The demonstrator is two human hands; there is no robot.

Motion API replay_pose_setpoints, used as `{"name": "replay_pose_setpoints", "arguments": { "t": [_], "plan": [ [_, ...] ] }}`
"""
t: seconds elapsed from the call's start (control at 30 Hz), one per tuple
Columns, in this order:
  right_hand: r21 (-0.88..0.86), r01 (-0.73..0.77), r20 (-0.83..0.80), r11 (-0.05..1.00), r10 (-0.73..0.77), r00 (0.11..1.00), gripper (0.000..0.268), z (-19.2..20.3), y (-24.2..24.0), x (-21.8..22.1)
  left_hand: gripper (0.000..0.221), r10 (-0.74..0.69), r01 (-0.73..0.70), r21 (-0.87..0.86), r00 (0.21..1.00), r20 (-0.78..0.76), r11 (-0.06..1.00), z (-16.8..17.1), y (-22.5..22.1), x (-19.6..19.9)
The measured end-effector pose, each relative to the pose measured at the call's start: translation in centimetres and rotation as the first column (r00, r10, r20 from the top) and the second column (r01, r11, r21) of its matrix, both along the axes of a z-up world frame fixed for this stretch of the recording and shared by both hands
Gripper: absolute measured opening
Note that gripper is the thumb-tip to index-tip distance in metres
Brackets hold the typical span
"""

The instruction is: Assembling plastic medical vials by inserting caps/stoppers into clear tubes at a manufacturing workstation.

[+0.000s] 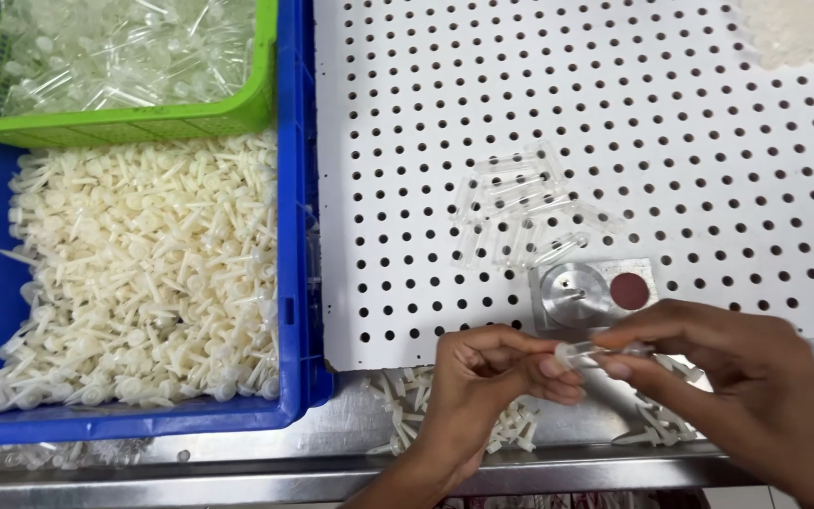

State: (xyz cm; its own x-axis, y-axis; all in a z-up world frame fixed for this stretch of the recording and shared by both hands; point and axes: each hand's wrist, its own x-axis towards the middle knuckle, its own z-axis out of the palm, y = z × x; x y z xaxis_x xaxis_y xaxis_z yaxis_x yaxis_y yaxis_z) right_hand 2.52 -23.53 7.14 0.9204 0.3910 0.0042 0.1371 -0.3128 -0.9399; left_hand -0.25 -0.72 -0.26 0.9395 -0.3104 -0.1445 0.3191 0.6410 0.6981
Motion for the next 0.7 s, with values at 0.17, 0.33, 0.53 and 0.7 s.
{"name": "replay_pose_setpoints", "arguments": {
  "t": [0.17, 0.33, 0.53, 0.7],
  "plan": [
    [0.052, 0.062, 0.062, 0.997, -0.066, 0.996, 0.025, -0.5, 1.8, -0.7, 0.015, 0.198, -0.243, 0.355, 0.967, 0.158, 0.903, -0.4, -0.8, -1.8],
    [0.169, 0.044, 0.053, 0.985, -0.054, 0.997, 0.02, -1.9, -0.2, -2.0, 0.017, 0.177, -0.741, 0.399, 0.564, 0.807, 0.54, 1.9, -1.0, -2.9],
    [-0.136, 0.189, 0.2, 0.973, -0.16, 0.967, 0.015, 1.0, -10.4, 4.4, 0.047, -0.18, -0.619, 0.621, 0.623, 0.761, 0.481, 2.7, -1.7, -0.9],
    [-0.176, 0.736, 0.428, 0.654, -0.622, 0.655, 0.02, -5.4, -22.0, 14.1, 0.023, -0.8, -0.453, 0.848, 0.382, 0.462, 0.273, -3.4, -2.6, -1.9]
  ]
}}
